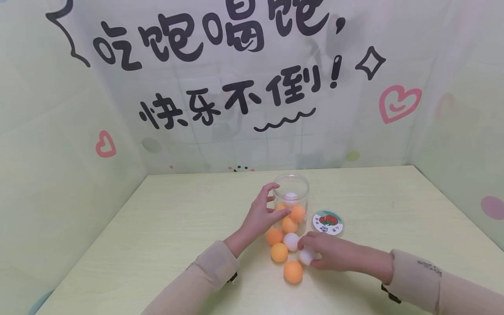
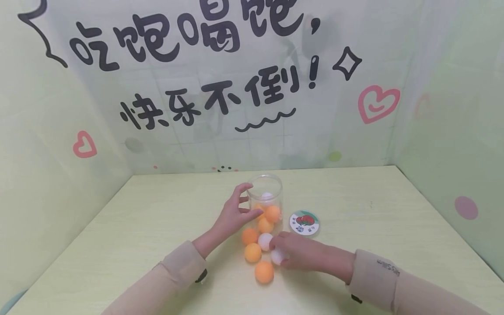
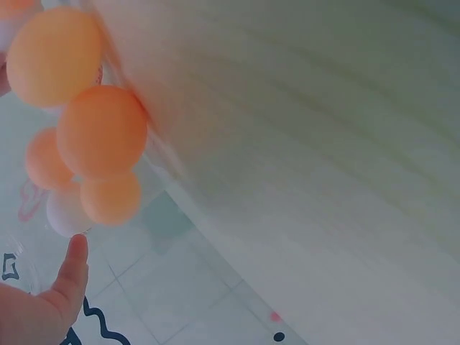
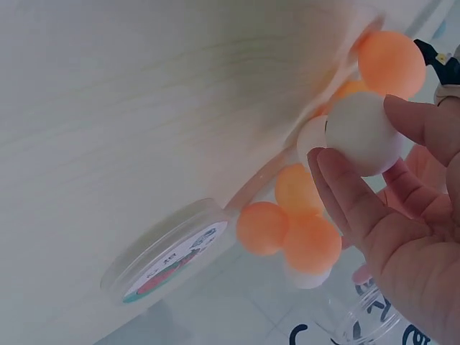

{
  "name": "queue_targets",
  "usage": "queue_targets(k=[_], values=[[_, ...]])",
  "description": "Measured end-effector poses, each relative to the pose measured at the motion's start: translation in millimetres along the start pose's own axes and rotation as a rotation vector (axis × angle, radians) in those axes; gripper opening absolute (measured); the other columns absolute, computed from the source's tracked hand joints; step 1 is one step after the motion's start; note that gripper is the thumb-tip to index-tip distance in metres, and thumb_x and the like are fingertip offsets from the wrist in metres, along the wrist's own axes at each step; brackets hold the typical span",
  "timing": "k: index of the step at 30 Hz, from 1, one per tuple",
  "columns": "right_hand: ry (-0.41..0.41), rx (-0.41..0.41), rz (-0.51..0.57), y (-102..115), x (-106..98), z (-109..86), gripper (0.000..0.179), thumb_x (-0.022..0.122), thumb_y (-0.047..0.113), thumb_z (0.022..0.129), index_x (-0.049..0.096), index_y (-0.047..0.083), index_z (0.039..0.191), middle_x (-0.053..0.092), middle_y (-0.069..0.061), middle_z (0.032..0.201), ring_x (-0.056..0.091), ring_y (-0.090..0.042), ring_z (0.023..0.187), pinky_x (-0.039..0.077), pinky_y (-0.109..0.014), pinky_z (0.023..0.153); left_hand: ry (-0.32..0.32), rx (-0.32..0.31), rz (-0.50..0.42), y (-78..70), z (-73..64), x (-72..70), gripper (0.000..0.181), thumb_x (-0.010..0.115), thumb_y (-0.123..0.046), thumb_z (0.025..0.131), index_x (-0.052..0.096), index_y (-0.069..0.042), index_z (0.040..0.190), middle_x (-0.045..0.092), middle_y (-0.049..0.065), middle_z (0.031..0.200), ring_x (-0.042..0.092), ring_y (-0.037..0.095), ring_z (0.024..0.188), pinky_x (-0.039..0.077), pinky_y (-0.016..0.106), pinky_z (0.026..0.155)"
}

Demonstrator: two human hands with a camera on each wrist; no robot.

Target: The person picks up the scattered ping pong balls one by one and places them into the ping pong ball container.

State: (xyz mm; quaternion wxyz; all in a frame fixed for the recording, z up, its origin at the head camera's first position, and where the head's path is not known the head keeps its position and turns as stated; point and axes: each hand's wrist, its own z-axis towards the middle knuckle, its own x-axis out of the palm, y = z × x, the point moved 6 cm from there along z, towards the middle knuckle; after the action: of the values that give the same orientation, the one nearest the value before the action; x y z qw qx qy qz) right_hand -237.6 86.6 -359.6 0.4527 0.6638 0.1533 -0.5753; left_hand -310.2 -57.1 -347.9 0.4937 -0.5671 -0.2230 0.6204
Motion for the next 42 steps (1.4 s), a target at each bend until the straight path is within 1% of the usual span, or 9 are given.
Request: queue_targets(k=[8,12,16,20,22,25,33,40,42], values=[[-0.016,0.020,-0.018,-3.8,-11.0,-4.0,0.029,0.069,0.005,0.076,0.059,0.005,0.103,0.058,0.002,0.095,0.049,-0.004,0.079,0.046,-0.019,0.067,-0.001,-0.008,-0.014,1.1,-0.4,-0.6,0.063,0.071,-0.023,0.080,0.035,-0.019,0.131,0.035,0.006,0.142,0.047,0.031,0.120,0.048,0.040,0.089],[-0.025,0.027,-0.046,-3.7,-21.8,-6.4,0.028,0.069,0.005,0.076,0.059,0.005,0.102,0.059,0.002,0.095,0.050,-0.005,0.079,0.047,-0.019,0.066,0.001,-0.003,0.001,0.8,-0.2,-0.1,0.063,0.071,-0.025,0.080,0.035,-0.019,0.131,0.034,0.006,0.142,0.048,0.031,0.119,0.049,0.040,0.088],[-0.051,0.026,-0.083,-3.7,-35.3,-10.2,0.027,0.070,0.004,0.075,0.059,0.006,0.099,0.058,0.003,0.091,0.049,-0.007,0.079,0.046,-0.020,0.065,0.004,-0.007,0.002,0.4,0.1,0.6,0.063,0.071,-0.026,0.080,0.035,-0.019,0.131,0.034,0.006,0.142,0.048,0.031,0.119,0.048,0.040,0.089],[-0.057,0.039,-0.065,-4.6,-46.7,-13.5,0.026,0.068,0.002,0.075,0.058,0.006,0.099,0.056,0.003,0.091,0.050,-0.008,0.078,0.047,-0.021,0.064,0.003,-0.019,-0.010,-0.3,-0.1,0.1,0.063,0.071,-0.024,0.080,0.035,-0.019,0.131,0.035,0.006,0.142,0.047,0.031,0.120,0.048,0.041,0.089],[-0.053,0.040,-0.044,-5.2,-50.6,-14.4,0.025,0.068,0.002,0.076,0.058,0.005,0.099,0.057,0.002,0.092,0.052,-0.008,0.078,0.048,-0.021,0.064,0.002,-0.022,-0.013,-0.7,0.1,0.0,0.063,0.071,-0.023,0.080,0.035,-0.019,0.131,0.035,0.005,0.142,0.047,0.031,0.120,0.048,0.041,0.090],[-0.054,0.044,-0.044,-6.3,-55.6,-15.7,0.025,0.067,0.002,0.077,0.058,0.005,0.100,0.058,0.001,0.093,0.054,-0.009,0.078,0.049,-0.023,0.064,0.002,-0.021,-0.014,-1.0,0.3,0.3,0.063,0.071,-0.022,0.080,0.035,-0.019,0.131,0.035,0.005,0.142,0.047,0.031,0.120,0.048,0.041,0.090],[-0.081,0.083,-0.086,-5.4,-75.6,-16.0,0.028,0.068,0.002,0.076,0.059,0.004,0.103,0.060,-0.002,0.095,0.054,-0.010,0.077,0.048,-0.023,0.064,0.004,-0.016,-0.018,-1.8,1.1,0.5,0.063,0.071,-0.022,0.080,0.035,-0.018,0.131,0.034,0.006,0.142,0.047,0.032,0.120,0.048,0.042,0.089],[-0.059,0.145,-0.081,-2.0,-92.9,-12.4,0.031,0.070,0.007,0.078,0.059,0.005,0.107,0.060,-0.002,0.099,0.055,-0.012,0.080,0.051,-0.027,0.068,0.004,-0.006,-0.017,0.5,1.4,0.9,0.063,0.071,-0.023,0.080,0.035,-0.018,0.131,0.034,0.006,0.142,0.047,0.032,0.120,0.048,0.041,0.089],[-0.063,0.150,-0.077,-1.3,-98.1,-11.4,0.031,0.070,0.008,0.078,0.059,0.005,0.107,0.060,-0.001,0.098,0.056,-0.013,0.082,0.051,-0.027,0.069,0.004,-0.003,-0.015,0.8,1.4,0.9,0.063,0.071,-0.023,0.080,0.035,-0.018,0.131,0.034,0.006,0.142,0.047,0.032,0.120,0.049,0.041,0.089]])
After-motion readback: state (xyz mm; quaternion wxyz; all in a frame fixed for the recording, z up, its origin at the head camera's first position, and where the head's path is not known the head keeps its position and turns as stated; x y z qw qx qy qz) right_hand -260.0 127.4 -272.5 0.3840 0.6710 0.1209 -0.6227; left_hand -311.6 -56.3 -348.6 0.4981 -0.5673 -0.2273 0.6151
